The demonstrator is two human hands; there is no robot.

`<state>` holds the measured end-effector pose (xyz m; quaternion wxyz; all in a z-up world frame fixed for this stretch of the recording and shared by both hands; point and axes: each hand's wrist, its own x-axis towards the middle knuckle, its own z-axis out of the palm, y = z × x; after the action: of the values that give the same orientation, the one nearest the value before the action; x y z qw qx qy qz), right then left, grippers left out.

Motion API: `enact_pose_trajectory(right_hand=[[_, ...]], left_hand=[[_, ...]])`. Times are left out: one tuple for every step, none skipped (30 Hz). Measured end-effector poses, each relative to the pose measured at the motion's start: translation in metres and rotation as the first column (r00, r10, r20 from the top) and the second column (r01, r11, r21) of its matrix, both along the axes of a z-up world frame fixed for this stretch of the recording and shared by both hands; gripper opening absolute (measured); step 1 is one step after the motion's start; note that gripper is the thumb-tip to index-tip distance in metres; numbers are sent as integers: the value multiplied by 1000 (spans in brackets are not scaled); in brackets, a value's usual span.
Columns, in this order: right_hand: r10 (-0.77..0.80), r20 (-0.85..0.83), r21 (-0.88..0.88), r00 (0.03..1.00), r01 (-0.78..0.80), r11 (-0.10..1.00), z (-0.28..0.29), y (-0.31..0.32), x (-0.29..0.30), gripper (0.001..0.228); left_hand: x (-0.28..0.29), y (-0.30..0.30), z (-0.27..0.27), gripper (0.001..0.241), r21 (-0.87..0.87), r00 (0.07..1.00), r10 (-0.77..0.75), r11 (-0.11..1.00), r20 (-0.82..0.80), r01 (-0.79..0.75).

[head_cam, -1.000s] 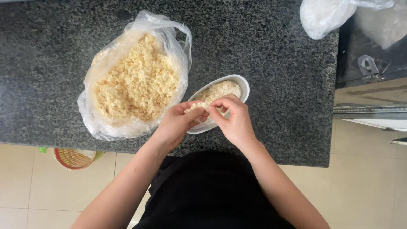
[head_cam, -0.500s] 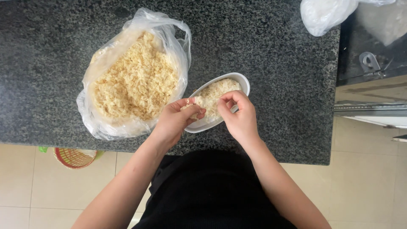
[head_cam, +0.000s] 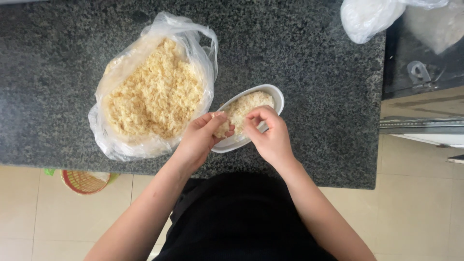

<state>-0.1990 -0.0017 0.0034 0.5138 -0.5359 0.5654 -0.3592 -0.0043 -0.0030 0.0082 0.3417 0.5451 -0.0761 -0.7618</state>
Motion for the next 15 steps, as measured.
enact_pose_trajectory(right_hand=[[-2,-2,-7,1000,2,1000,-4,3,-1,9],[-55,-65,32,996,57,998,-8,3,-2,8],[-106,-130,68,986,115,991,-12,3,-4,8],[-110,-133,54,985,118,991,-15,4,-5,8],[-125,-175,72,977,140,988,-16,4,-5,9],[-137,-214,87,967,159,983,-18,3,-6,10],[-140,-215,72,966,159,985,-21,4,-5,10],[-156,-212,79,965,176,981,-23,4,-5,10],[-171,-209,86,963,192,978,-25,4,-6,10],[-172,-216,67,961,191,979,-20,3,-5,10],[-124,-244,132,962,159,978,-14,2,-5,13],[-71,-270,199,960,128,972,-9,2,-4,17],[-71,-277,183,958,125,975,-5,3,-3,17],[-70,-193,134,979,97,986,-1,5,-3,16],[-61,-108,85,992,70,994,2,6,-2,22]], left_hand=[[1,4,-4,24,-7,1000,-2,1000,-2,2],[3,5,-9,24,-18,1000,11,1000,-6,-11],[4,5,-14,24,-30,1000,23,999,-12,-24],[4,5,-16,24,-43,1000,20,999,-17,-21],[5,6,-17,23,-32,1000,26,999,-3,-26],[6,6,-18,22,-24,999,35,999,12,-35],[7,7,-18,22,-39,999,36,999,8,-35],[6,7,-19,22,-28,998,60,998,4,-60],[6,7,-19,21,-16,996,84,996,0,-84],[5,6,-16,21,-33,996,86,996,-11,-87],[4,4,-13,22,-15,998,65,998,3,-65],[2,5,-10,23,6,999,46,999,17,-46],[1,5,-9,23,-9,999,51,999,8,-51],[0,5,-9,24,35,1000,25,999,8,-25],[-1,5,-8,25,79,1000,-2,997,8,1]])
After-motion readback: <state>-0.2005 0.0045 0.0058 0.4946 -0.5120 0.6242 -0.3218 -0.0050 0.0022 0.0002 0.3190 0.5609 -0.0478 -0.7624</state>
